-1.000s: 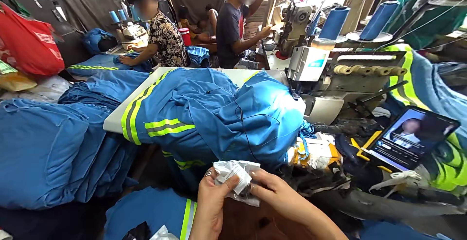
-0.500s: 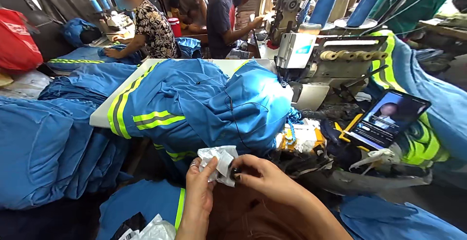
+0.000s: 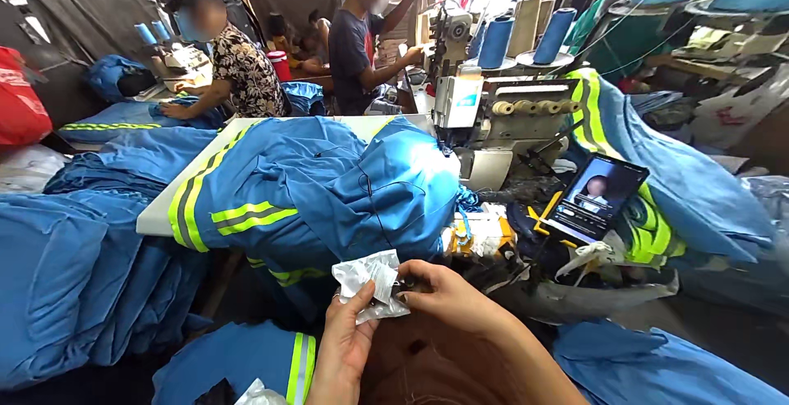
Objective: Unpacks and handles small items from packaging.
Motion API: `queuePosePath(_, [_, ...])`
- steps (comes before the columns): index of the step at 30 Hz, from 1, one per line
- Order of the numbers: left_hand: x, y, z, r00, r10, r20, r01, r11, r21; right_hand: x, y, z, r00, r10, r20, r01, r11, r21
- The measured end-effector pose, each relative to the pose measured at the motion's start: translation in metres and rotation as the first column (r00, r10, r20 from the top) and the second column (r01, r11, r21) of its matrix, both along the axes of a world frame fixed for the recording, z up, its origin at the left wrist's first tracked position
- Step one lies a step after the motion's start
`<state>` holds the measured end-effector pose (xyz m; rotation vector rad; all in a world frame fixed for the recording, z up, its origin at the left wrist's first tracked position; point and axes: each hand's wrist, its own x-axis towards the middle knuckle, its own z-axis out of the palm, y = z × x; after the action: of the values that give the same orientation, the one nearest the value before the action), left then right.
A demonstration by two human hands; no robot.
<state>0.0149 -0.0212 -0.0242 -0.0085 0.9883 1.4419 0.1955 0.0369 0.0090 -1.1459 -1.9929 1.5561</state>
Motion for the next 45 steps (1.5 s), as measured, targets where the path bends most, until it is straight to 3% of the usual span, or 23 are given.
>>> queuePosePath(3, [0.002,0.000,-0.002,0.999,-0.022,0.046,0.021,1.000,0.011,0.005,-0.007,0.004,0.992,-0.088,-0.092,0.080,0.993,-0.089])
queuePosePath(7, [0.003,0.000,-0.004,0.991,-0.024,0.134,0.023,1.000,0.011,0.013,-0.010,0.010,0.909,-0.276,-0.313,0.183,0.937,-0.297])
queuePosePath(14, [-0.002,-0.004,-0.003,0.960,-0.082,0.269,0.063,0.995,0.080,0.020,-0.003,0.002,0.725,-0.364,-0.585,-0.013,0.842,-0.540])
queuePosePath(18, [-0.008,-0.006,-0.004,0.948,-0.091,0.305,0.055,0.991,0.126,0.016,-0.004,0.001,0.672,-0.399,-0.623,-0.051,0.815,-0.577])
queuePosePath(28, [-0.012,-0.007,0.001,0.928,-0.024,0.372,0.010,0.999,0.040,0.007,-0.006,-0.001,0.660,-0.364,-0.657,-0.115,0.815,-0.568])
queuePosePath(33, [-0.012,-0.003,-0.003,0.929,0.015,0.369,-0.003,0.999,-0.032,0.003,-0.010,0.001,0.712,-0.327,-0.622,-0.083,0.840,-0.537])
queuePosePath(37, [-0.009,-0.001,-0.009,0.982,0.023,0.187,-0.016,0.999,-0.041,-0.007,-0.020,0.014,0.794,-0.308,-0.524,0.079,0.907,-0.414])
queuePosePath(38, [-0.008,-0.001,-0.009,0.990,0.035,0.138,-0.031,0.999,-0.033,-0.011,-0.023,0.015,0.822,-0.296,-0.487,0.150,0.937,-0.316])
queuePosePath(40, [-0.005,-0.001,-0.007,0.995,0.071,0.063,-0.069,0.997,-0.027,-0.015,-0.025,0.011,0.921,-0.220,-0.322,0.244,0.969,0.034])
queuePosePath(42, [-0.002,-0.002,-0.005,0.995,0.102,0.018,-0.101,0.995,-0.021,-0.019,-0.027,0.004,0.968,-0.225,-0.109,0.249,0.915,0.319])
queuePosePath(45, [0.000,-0.002,-0.006,0.991,0.134,0.010,-0.134,0.991,0.004,-0.028,-0.033,0.000,0.930,-0.350,0.111,0.239,0.808,0.539])
